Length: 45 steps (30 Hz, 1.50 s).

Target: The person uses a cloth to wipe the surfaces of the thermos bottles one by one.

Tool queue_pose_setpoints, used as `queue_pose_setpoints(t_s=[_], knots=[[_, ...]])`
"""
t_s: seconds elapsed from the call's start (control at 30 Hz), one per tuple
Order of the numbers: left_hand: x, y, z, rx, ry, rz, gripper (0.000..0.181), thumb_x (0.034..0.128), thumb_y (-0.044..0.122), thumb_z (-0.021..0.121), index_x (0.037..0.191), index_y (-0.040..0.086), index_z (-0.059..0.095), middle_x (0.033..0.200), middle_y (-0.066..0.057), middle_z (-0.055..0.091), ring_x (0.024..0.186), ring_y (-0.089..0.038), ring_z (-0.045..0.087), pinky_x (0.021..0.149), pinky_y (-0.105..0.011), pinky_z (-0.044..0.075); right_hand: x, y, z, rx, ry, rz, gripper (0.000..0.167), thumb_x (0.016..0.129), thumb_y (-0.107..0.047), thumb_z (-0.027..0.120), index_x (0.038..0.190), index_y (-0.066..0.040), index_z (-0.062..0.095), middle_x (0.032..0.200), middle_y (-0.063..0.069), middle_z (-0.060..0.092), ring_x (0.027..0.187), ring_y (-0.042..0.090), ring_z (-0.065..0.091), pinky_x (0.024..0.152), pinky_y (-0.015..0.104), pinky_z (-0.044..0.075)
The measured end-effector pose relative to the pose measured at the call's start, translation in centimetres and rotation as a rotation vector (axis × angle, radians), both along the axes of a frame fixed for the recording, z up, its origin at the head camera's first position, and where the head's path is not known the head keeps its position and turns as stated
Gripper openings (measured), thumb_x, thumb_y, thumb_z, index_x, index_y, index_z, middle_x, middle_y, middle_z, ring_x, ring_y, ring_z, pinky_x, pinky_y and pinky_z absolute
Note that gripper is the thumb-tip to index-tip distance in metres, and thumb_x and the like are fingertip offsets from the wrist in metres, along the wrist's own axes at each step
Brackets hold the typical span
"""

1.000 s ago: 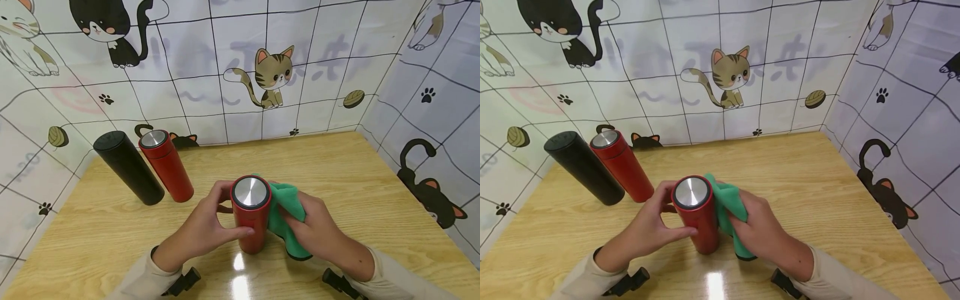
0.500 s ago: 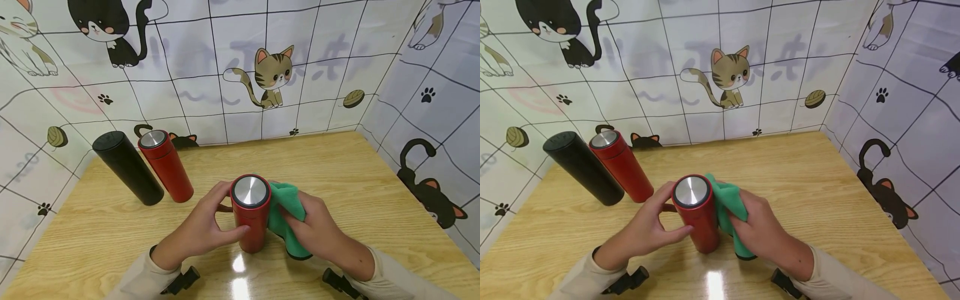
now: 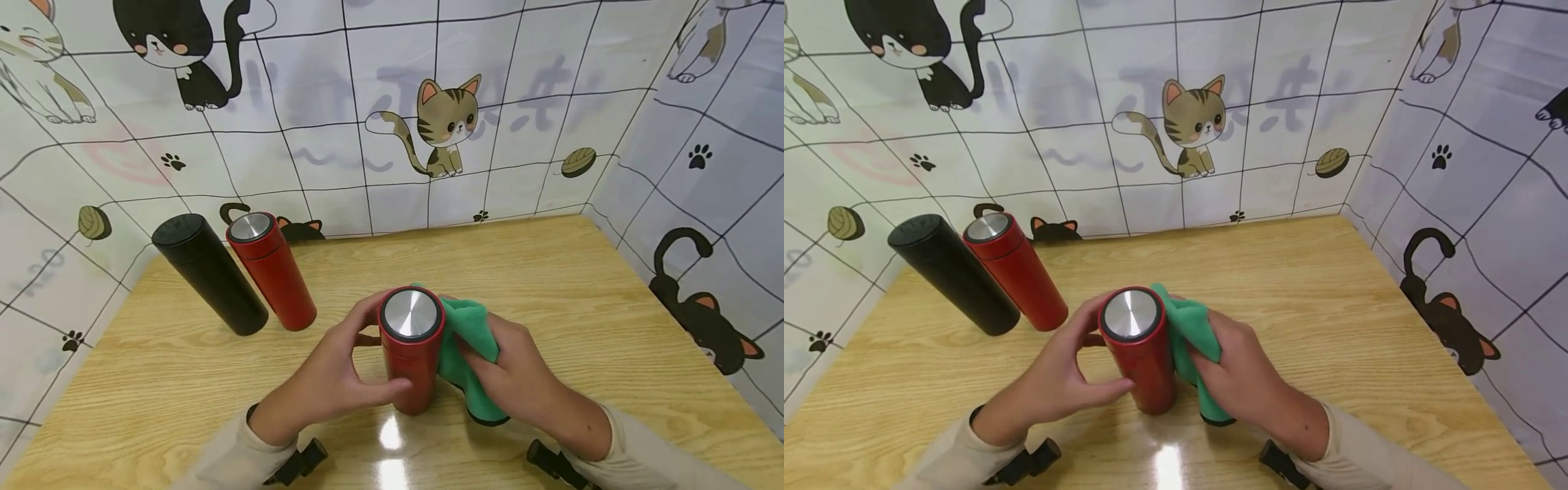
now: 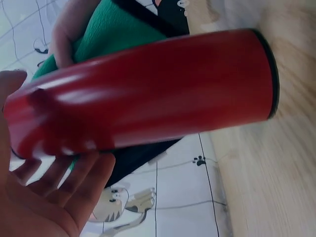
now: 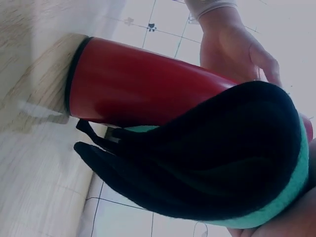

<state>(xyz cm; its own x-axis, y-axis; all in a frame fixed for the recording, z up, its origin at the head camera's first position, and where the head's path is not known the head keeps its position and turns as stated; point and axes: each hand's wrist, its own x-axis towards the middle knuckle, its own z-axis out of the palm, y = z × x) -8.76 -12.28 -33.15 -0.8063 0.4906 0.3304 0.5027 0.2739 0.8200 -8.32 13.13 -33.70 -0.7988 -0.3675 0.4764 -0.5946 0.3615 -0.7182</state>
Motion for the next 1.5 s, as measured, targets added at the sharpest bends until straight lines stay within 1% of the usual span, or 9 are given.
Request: queue_pose_setpoints(t_s=[0.07, 0.13, 0.27, 0.5, 0.7, 0.9, 1.13, 1.33, 1.5], knots=[[0.1, 0.3, 0.0, -0.014, 0.009, 0.029, 0.097, 0.0732, 0.026, 0.091, 0.151, 0.030, 0.034, 0.141, 0.009, 0.055, 0.126, -0.014, 0.055, 0.090, -0.033, 0.058, 0.0, 0.0, 0.1, -0.005, 0.000, 0.010, 0.049, 0.095, 0.005, 0.059, 0.141, -0.012, 0.055, 0.137, 0.004, 0.064, 0.125, 0.008, 0.060, 0.099, 0.020, 0.052], [0.2, 0.5, 0.1, -0.031, 0.019, 0.059, 0.097, 0.0705, 0.028, 0.092, 0.150, 0.030, 0.037, 0.138, 0.011, 0.057, 0.125, -0.012, 0.056, 0.088, -0.031, 0.059, 0.1, 0.1, 0.1, 0.005, -0.039, 0.029, 0.045, 0.097, 0.003, 0.058, 0.139, -0.012, 0.057, 0.133, 0.003, 0.066, 0.118, 0.007, 0.064, 0.095, 0.023, 0.055], [0.1, 0.4, 0.2, -0.027, 0.020, 0.068, 0.090, 0.0705, 0.023, 0.092, 0.146, 0.027, 0.044, 0.135, 0.010, 0.059, 0.122, -0.012, 0.058, 0.085, -0.029, 0.060, 0.1, 0.2, 0.1, 0.044, -0.116, 0.046, 0.036, 0.098, -0.002, 0.058, 0.133, -0.011, 0.059, 0.124, 0.003, 0.070, 0.102, 0.007, 0.068, 0.086, 0.027, 0.059], [-0.1, 0.1, 0.2, -0.004, -0.018, 0.024, 0.086, 0.0725, 0.022, 0.091, 0.146, 0.030, 0.047, 0.133, 0.008, 0.057, 0.122, -0.015, 0.055, 0.082, -0.028, 0.061, 0.1, 0.2, 0.1, -0.004, -0.021, 0.032, 0.049, 0.095, 0.005, 0.060, 0.141, -0.010, 0.055, 0.139, 0.004, 0.062, 0.125, 0.008, 0.060, 0.097, 0.023, 0.054], [-0.2, -0.1, 0.2, 0.023, -0.021, 0.004, 0.090, 0.0725, 0.018, 0.091, 0.148, 0.027, 0.042, 0.132, 0.005, 0.061, 0.119, -0.015, 0.060, 0.083, -0.033, 0.061, 0.2, 0.3, 0.1, 0.024, -0.081, 0.036, 0.041, 0.097, 0.002, 0.058, 0.136, -0.012, 0.058, 0.128, 0.003, 0.068, 0.108, 0.006, 0.066, 0.088, 0.026, 0.058], [-0.1, -0.5, 0.2, 0.017, -0.031, 0.016, 0.085, 0.0726, 0.019, 0.091, 0.143, 0.025, 0.044, 0.129, 0.006, 0.065, 0.118, -0.013, 0.063, 0.083, -0.037, 0.061, 0.1, 0.1, 0.1, -0.033, 0.011, 0.017, 0.050, 0.095, 0.006, 0.060, 0.141, -0.012, 0.056, 0.138, 0.005, 0.063, 0.126, 0.006, 0.059, 0.099, 0.021, 0.052], [-0.2, -1.0, 0.2, 0.011, -0.038, 0.027, 0.075, 0.0733, 0.021, 0.090, 0.139, 0.028, 0.054, 0.126, 0.009, 0.065, 0.115, -0.014, 0.062, 0.082, -0.034, 0.061, 0.2, 0.1, 0.2, 0.009, -0.053, 0.022, 0.043, 0.097, 0.001, 0.058, 0.138, -0.014, 0.058, 0.130, 0.002, 0.067, 0.112, 0.007, 0.065, 0.091, 0.026, 0.057], [-0.3, -1.1, 0.0, 0.022, -0.040, -0.007, 0.075, 0.0763, 0.018, 0.087, 0.142, 0.028, 0.053, 0.129, 0.006, 0.064, 0.115, -0.016, 0.062, 0.081, -0.034, 0.062, 0.2, 0.2, 0.2, -0.016, -0.001, 0.011, 0.049, 0.095, 0.004, 0.059, 0.142, -0.011, 0.055, 0.138, 0.005, 0.063, 0.125, 0.007, 0.059, 0.099, 0.022, 0.052], [-0.3, -1.2, -0.1, 0.013, -0.048, -0.020, 0.074, 0.0812, 0.019, 0.084, 0.145, 0.028, 0.048, 0.132, 0.006, 0.064, 0.119, -0.015, 0.062, 0.084, -0.032, 0.061, 0.2, 0.1, 0.0, 0.021, -0.077, 0.014, 0.043, 0.098, -0.001, 0.058, 0.139, -0.013, 0.057, 0.132, 0.002, 0.066, 0.113, 0.008, 0.065, 0.091, 0.025, 0.057]])
